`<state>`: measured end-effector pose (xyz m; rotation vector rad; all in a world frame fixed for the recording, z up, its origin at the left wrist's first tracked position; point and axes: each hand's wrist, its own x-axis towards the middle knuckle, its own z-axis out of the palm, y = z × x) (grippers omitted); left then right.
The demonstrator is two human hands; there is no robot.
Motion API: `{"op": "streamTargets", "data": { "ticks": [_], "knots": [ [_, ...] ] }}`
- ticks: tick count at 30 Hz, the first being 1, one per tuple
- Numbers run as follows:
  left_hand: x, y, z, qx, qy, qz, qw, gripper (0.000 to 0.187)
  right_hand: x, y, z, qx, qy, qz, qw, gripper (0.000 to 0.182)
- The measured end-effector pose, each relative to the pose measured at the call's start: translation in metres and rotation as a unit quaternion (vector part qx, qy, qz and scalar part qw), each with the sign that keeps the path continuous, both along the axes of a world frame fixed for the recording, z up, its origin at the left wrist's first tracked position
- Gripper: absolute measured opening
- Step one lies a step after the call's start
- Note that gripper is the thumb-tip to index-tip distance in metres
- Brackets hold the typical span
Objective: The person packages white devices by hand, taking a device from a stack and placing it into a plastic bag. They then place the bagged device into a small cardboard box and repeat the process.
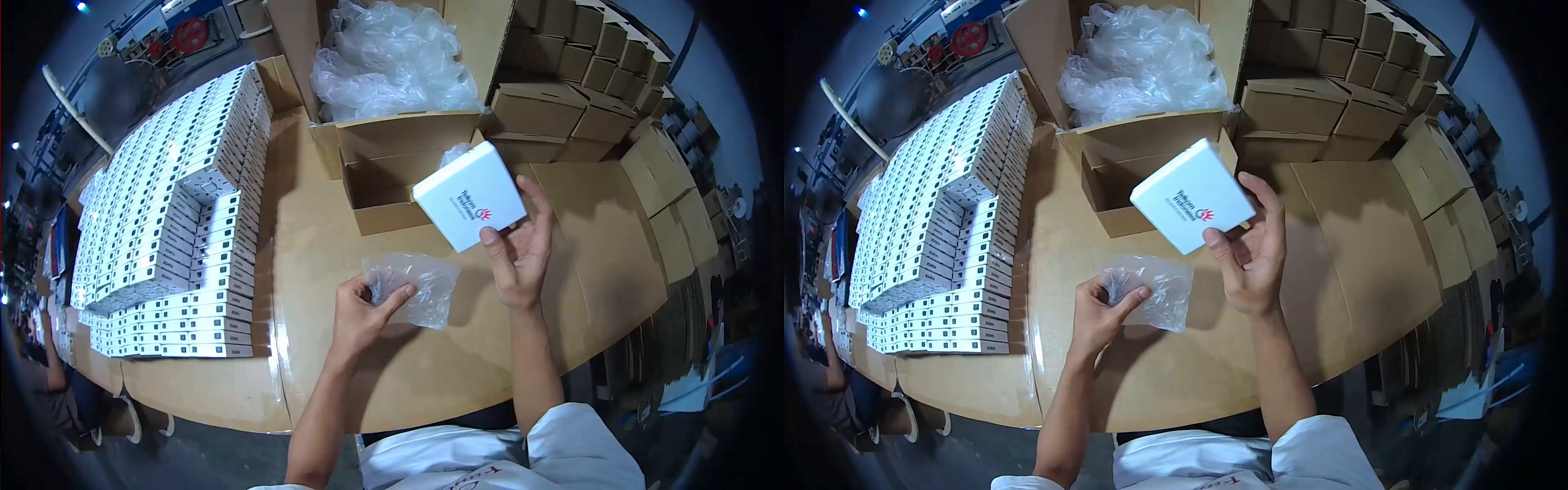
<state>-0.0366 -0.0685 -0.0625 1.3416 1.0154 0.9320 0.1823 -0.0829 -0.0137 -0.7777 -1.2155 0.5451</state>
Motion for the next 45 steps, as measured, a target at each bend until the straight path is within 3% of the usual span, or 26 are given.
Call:
{"op": "streamTargets", "data": {
  "ticks": [4,21,27,35,38,45],
  "knots": [
    [-0.001,0.0,0.0,-0.004,0.002,0.002,1.0,0.02,0.003,0.0,-0.012,-0.01,-0.018,0.034,0.999,0.063],
    [0.001,0.0,0.0,-0.014,-0.011,-0.016,1.0,0.027,-0.007,0.004,-0.024,-0.07,0.063,0.109,0.99,0.059],
    [0.0,0.0,0.0,-0.018,-0.008,-0.023,1.0,0.028,-0.01,0.005,-0.027,-0.04,0.064,0.064,0.995,0.061],
    [0.0,0.0,-0.001,-0.009,0.021,-0.024,0.999,0.028,-0.017,0.002,-0.037,-0.011,0.068,0.078,0.995,0.062],
    [0.001,0.0,0.0,-0.006,0.009,-0.026,1.0,0.028,-0.012,0.001,-0.044,-0.024,0.007,0.078,0.997,0.059],
    [0.002,0.001,-0.004,-0.021,0.007,-0.029,0.999,0.029,-0.011,0.0,-0.045,-0.021,0.006,0.057,0.998,0.057]
  ]
}}
